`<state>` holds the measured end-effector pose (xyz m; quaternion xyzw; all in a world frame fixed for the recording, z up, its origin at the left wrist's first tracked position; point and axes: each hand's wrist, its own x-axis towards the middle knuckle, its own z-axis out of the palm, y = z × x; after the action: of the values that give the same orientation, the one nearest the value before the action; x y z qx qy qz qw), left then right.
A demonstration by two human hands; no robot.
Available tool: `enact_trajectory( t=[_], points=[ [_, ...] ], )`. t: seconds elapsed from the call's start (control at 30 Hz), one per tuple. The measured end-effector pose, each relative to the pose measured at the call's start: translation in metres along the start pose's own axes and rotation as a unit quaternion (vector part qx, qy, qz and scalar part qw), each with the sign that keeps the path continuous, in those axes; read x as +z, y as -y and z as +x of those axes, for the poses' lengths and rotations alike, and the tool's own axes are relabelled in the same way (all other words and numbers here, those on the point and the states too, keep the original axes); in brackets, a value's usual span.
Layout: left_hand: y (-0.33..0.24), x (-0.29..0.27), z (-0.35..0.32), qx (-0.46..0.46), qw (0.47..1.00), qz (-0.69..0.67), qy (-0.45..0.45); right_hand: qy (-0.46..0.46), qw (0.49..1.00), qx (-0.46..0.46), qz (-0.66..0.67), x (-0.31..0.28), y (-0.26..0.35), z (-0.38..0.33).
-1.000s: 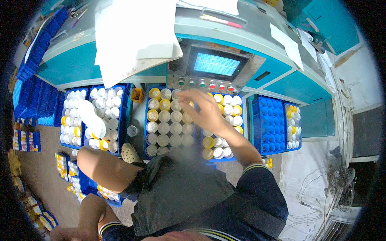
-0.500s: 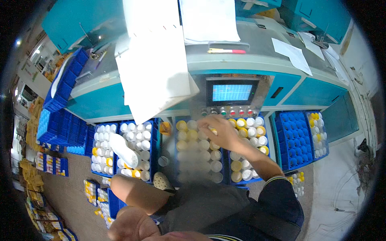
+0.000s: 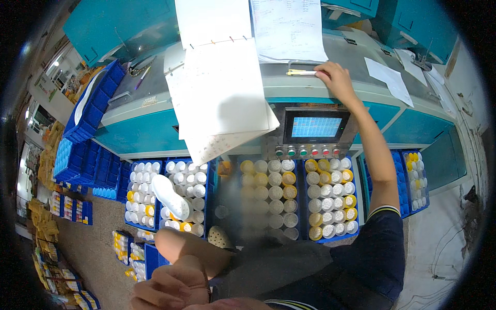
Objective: The person operates a touchscreen control panel using a stylus, then writes on a notepad. They walk to a conveyor area and pick up a blue crate containing small containers, then handle a yellow container filled with small pellets.
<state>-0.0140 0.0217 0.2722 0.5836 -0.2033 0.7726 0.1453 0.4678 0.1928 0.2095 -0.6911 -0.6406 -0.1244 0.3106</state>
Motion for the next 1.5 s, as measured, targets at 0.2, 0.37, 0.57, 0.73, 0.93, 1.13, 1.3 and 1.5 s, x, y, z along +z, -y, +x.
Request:
enact_trajectory(
  t=[0.2,0.37,0.57,0.73,0.93,1.13,1.3,1.5],
  points=[
    [0.012,-0.019,-0.009,-0.019,0.999,0.027,-0.015,0.03,0.992,-0.106,-0.065,-0.004,-0.004,0.014],
    [0.027,-0.032,-0.016,-0.041,0.997,0.061,-0.013,-0.013,0.997,-0.064,0.035,0.003,-0.004,0.01],
    [0.096,-0.073,-0.054,-0.227,0.917,0.326,0.041,-0.042,0.998,0.004,0.052,0.009,-0.013,0.002],
    [0.15,-0.117,-0.093,-0.412,0.77,0.461,0.156,-0.106,0.992,-0.04,0.05,0.005,0.012,-0.001],
    [0.159,-0.13,-0.114,-0.401,0.756,0.484,0.182,-0.107,0.986,-0.129,0.003,0.008,0.092,-0.002],
    [0.161,-0.127,-0.114,-0.409,0.751,0.495,0.158,-0.07,0.988,-0.139,-0.008,0.018,0.133,0.014],
    [0.158,-0.109,-0.111,-0.403,0.742,0.509,0.166,-0.073,0.986,-0.146,0.03,0.025,0.147,0.024],
    [0.157,-0.08,-0.126,-0.385,0.746,0.51,0.184,-0.071,0.963,-0.258,-0.024,0.03,0.183,0.031]
  ],
)
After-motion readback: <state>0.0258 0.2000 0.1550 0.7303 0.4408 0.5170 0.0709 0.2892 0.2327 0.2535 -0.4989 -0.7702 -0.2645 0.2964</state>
